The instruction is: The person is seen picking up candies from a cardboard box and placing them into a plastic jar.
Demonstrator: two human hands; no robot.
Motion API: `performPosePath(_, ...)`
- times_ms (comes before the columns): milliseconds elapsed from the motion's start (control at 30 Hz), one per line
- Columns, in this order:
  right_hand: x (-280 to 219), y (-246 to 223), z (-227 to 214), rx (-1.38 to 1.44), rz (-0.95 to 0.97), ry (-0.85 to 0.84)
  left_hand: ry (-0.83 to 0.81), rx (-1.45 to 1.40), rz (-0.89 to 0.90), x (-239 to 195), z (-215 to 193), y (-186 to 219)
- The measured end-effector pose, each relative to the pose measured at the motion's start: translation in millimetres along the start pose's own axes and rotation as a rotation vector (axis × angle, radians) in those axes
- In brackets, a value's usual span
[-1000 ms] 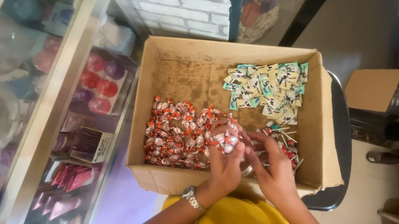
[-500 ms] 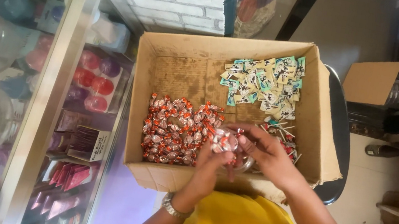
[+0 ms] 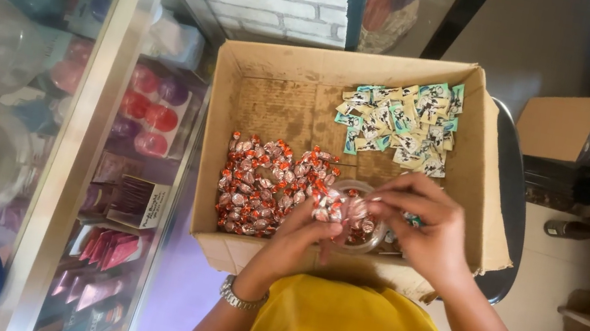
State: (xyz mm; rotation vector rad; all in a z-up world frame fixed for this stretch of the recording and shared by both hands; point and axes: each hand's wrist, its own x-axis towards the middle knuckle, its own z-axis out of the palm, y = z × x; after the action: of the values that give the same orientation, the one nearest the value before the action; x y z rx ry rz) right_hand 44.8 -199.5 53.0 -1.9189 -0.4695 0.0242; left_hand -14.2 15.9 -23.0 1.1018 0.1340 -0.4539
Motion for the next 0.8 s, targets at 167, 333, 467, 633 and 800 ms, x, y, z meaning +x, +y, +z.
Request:
performPosePath(167, -3, -7, -9, -0.118, -0.066, 0.194, 0.082, 0.08, 0.1, -11, -12, 11)
performPosePath(333, -2, -6, 2, -0.42, -0.296, 0.046, 0.22, 1.021, 0.176, -13, 13, 46)
performPosePath(467, -12, -4, 7, -0.111, 0.033, -0.048, 0.16, 1.207, 0.492, -17, 35, 59)
performPosePath(633, -17, 13, 14, 0.091, 0.344, -0.085, 0.079, 1.208, 0.281, -14, 47, 66)
performPosePath(800, -28, 47, 20, 0.533, 0.384, -0.139, 0.065, 1.095, 0.313, -19, 45, 65)
